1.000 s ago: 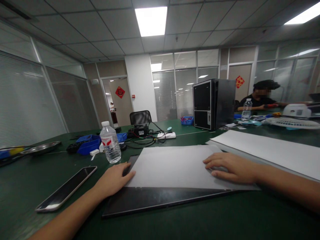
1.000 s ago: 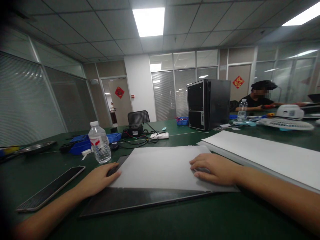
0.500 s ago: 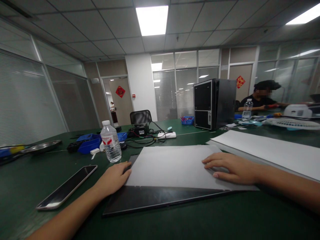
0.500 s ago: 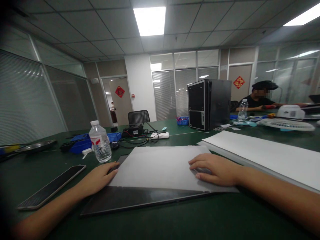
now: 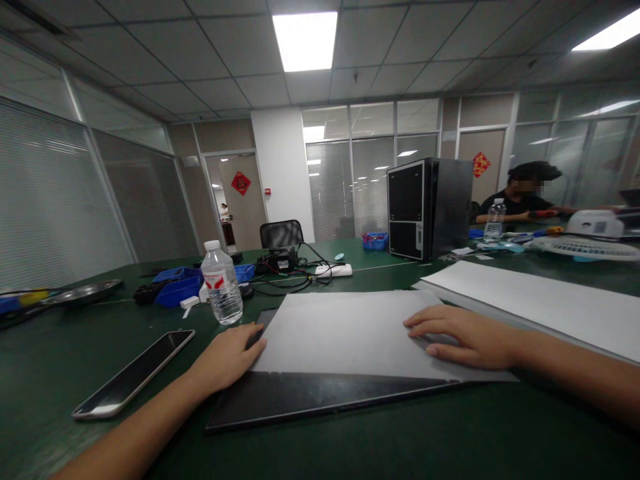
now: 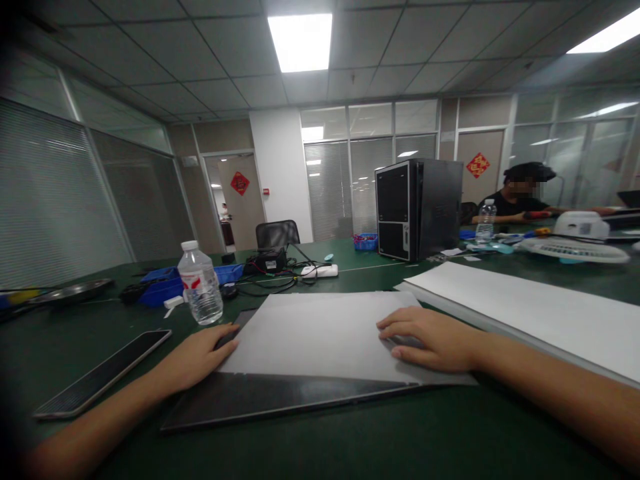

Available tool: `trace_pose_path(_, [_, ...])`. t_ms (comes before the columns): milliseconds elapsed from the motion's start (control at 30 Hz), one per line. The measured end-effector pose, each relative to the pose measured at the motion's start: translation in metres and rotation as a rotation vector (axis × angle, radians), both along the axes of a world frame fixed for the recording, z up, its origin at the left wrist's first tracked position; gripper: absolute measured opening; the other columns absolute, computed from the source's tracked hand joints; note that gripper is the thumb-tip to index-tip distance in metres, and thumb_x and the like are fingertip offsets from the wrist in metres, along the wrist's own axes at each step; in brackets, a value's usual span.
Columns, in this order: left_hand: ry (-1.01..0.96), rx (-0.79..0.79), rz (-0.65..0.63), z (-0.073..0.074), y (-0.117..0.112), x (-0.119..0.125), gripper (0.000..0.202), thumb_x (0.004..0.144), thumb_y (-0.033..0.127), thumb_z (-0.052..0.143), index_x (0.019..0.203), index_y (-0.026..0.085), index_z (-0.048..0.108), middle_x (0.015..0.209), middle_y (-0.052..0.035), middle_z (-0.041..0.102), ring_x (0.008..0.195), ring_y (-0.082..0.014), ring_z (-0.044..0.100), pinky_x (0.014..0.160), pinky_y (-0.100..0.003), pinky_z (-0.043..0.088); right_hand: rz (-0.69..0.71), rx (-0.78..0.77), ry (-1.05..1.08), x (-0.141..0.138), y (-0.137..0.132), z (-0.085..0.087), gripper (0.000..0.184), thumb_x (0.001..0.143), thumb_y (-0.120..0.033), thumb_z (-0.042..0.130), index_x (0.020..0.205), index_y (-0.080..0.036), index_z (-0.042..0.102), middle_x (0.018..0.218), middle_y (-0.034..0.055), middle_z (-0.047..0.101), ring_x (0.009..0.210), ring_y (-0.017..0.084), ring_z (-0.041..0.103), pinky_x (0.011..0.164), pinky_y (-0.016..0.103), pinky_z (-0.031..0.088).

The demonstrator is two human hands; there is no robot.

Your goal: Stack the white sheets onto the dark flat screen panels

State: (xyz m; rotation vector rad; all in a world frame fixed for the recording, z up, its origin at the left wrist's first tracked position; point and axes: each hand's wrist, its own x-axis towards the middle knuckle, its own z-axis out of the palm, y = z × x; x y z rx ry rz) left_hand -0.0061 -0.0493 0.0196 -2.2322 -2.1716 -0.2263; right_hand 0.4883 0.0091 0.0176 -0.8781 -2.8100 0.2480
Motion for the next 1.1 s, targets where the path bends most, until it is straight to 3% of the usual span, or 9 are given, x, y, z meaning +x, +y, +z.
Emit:
trace_pose_path(667, [-0.018,0.002,-0.01,-0.0014,-0.0005,-0.0006,0.062,0.092,0.047,0.042,0.144,0.018,0.058,0.152,-0.011,0.056,0.139,-0.0286,0.053,0.119,-0.042,0.036,-0.003,-0.005,0.017,-0.0008,0.0004,0.0,0.044,0.101,-0.053,0.053,0.139,-0.032,0.061,0.145,0.0061,0.056,0.131,0.03,0.053,0.111,0.052,0.043])
trace_pose_path(1100, [-0.01,0.012,-0.031,-0.0034,-0.0005,-0.0028,0.065,0.094,0.052,0.04,0.145,0.016,0.057,0.151,-0.0128,0.057,0.138,-0.031,0.054,0.118,-0.045,0.038,-0.016,0.003,-0.001,0.0028,0.0058,-0.004,0.044,0.101,-0.052,0.054,0.14,-0.033,0.06,0.146,0.0057,0.054,0.132,0.031,0.052,0.111,0.054,0.043])
